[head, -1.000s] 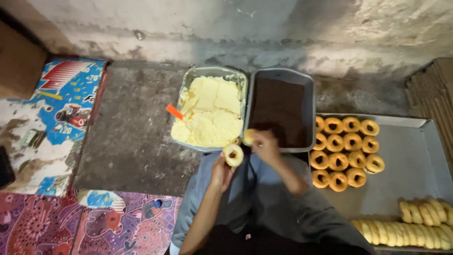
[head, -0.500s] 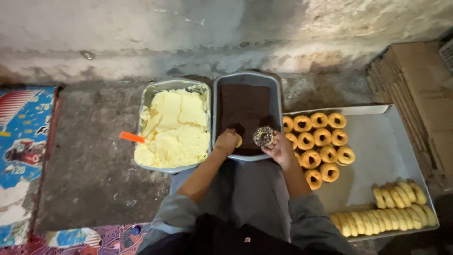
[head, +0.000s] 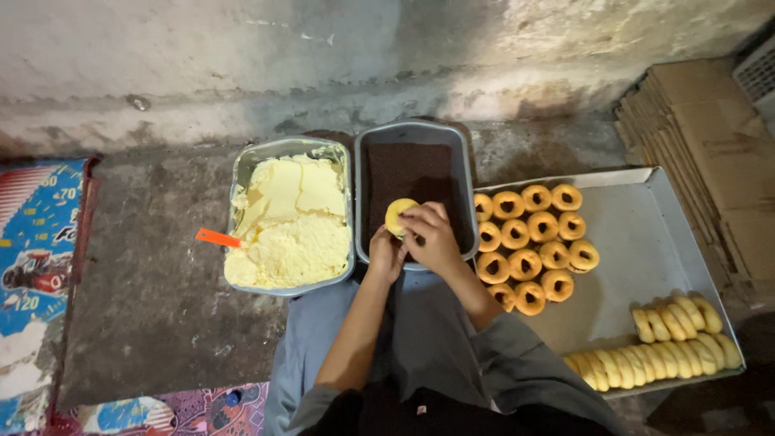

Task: The person fills ring-shaped pastries by hand, first pressing a yellow paste into the center hole and then dipping the filled hole into a dark granular topping. The finished pastries are placed on a metal tray.

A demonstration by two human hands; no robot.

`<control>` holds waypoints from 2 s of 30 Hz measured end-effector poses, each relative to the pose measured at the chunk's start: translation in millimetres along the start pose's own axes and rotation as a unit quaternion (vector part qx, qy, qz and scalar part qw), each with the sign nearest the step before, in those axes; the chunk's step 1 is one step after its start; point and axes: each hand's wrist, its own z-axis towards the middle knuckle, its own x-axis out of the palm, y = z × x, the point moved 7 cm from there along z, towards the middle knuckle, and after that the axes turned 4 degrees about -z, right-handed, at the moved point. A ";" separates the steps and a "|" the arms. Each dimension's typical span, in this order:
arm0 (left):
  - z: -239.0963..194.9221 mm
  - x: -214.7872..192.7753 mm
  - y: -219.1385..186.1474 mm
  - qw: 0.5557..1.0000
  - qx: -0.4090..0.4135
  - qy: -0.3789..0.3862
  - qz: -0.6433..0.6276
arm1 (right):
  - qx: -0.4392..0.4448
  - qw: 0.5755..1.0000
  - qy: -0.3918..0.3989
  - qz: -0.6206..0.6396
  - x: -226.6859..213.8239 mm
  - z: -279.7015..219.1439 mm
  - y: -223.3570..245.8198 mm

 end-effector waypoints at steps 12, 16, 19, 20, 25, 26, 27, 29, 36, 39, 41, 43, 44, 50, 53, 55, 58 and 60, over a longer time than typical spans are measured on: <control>-26.3 58.4 -39.6 0.502 0.358 -0.108 0.780 | 0.577 0.535 -0.209 0.580 -12.0 -211.9 -204.5; -25.5 20.6 -37.3 0.749 0.395 -0.015 0.532 | 0.606 0.535 -0.399 0.433 -128.1 -317.2 -251.2; -19.7 -5.7 -27.3 0.822 0.328 -0.026 0.465 | 0.591 0.552 -0.479 0.341 -183.1 -356.2 -265.4; -19.1 -5.1 -25.0 0.809 0.330 -0.028 0.486 | 0.602 0.548 -0.498 0.300 -197.3 -365.6 -269.1; -29.2 16.1 -12.7 0.722 0.318 -0.100 0.606 | 0.664 0.551 -0.461 0.209 -209.2 -377.2 -290.5; -35.5 21.1 -14.6 0.704 0.325 -0.112 0.622 | 0.710 0.548 -0.410 0.164 -205.9 -378.9 -294.4; -41.3 26.1 -16.2 0.685 0.331 -0.124 0.638 | 0.752 0.542 -0.356 0.118 -204.5 -381.4 -296.7; -54.2 29.5 -24.2 0.681 0.340 -0.132 0.635 | 0.738 0.650 -0.174 -0.048 -220.7 -370.0 -299.9; -93.1 3.3 -58.8 0.732 0.346 -0.168 0.562 | 0.690 0.632 -0.304 -0.178 -291.6 -374.4 -271.6; -112.6 0.7 -73.6 0.707 0.417 -0.161 0.548 | 0.683 0.628 -0.329 -0.179 -311.0 -380.0 -255.6; -124.8 -9.7 -78.6 0.702 0.405 -0.187 0.555 | 0.681 0.630 -0.332 -0.170 -318.9 -382.1 -247.3; -134.7 -17.2 -78.7 0.703 0.403 -0.194 0.553 | 0.672 0.639 -0.337 -0.163 -327.0 -381.9 -241.1; -140.5 -20.8 -76.9 0.706 0.404 -0.190 0.550 | 0.672 0.642 -0.333 -0.161 -331.1 -383.7 -235.9; -169.8 -13.3 -77.7 0.754 0.394 -0.174 0.496 | 0.644 0.681 -0.324 -0.133 -334.4 -362.7 -225.3; -209.6 25.7 -121.7 0.676 0.510 -0.193 0.496 | 0.621 0.713 -0.308 -0.105 -318.3 -346.0 -224.5; -249.9 63.1 -156.7 0.567 0.642 -0.176 0.485 | 0.597 0.743 -0.293 -0.081 -308.7 -330.7 -227.2; -290.1 87.7 -205.8 0.570 0.738 -0.086 0.352 | 0.558 0.791 -0.248 -0.021 -287.1 -312.1 -226.6; -271.2 85.9 -232.7 0.725 0.606 -0.021 0.326 | 0.528 0.823 -0.203 0.045 -254.0 -291.8 -223.0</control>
